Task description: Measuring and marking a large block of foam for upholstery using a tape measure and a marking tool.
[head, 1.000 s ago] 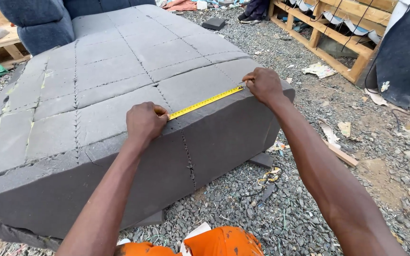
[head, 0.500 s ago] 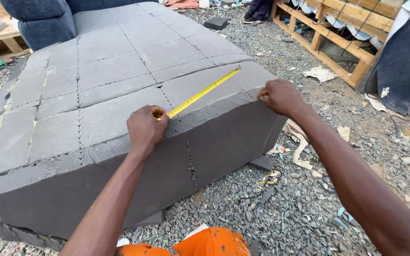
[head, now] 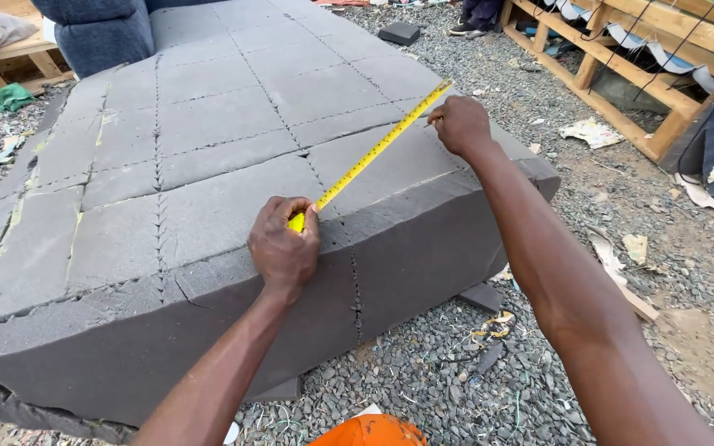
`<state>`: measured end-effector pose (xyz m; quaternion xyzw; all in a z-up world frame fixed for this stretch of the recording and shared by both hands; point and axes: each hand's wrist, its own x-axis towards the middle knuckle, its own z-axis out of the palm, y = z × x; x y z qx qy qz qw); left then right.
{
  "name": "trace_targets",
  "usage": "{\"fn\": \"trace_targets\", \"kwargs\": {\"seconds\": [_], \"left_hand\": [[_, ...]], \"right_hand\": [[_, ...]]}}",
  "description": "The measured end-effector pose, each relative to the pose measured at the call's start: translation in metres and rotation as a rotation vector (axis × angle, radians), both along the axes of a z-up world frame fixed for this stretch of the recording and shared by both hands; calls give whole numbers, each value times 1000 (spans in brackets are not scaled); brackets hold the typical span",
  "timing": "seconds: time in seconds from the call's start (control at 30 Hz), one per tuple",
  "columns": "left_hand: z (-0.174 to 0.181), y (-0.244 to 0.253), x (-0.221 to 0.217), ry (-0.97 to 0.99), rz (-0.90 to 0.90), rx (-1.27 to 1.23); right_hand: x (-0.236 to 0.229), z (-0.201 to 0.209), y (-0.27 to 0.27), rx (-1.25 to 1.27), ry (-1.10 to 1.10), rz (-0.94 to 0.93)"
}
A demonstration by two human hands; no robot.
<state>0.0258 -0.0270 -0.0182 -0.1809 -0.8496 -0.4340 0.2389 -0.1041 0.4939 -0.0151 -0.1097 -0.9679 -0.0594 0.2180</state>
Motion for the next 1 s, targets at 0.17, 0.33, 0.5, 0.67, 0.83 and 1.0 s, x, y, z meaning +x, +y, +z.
{"fn": "trace_targets", "kwargs": {"seconds": [0.17, 0.33, 0.5, 0.67, 0.83, 1.0], "left_hand": [[-17, 3, -17, 38, 14, -5], [-24, 3, -22, 138, 2, -36], [-22, 1, -20, 206, -2, -58], [-17, -4, -14, 85, -26, -91], [-10, -7, -11, 60, -41, -123], [-9, -8, -9, 87, -51, -76]], "right_hand": [[-30, -8, 10, 49, -141, -35], [50, 52, -32, -162, -300, -62], [138, 64, -35, -228, -231, 105], [212, 37, 4, -14, -303, 83], [249, 47, -6, 50, -256, 97], [218, 15, -9, 38, -48, 47]]}}
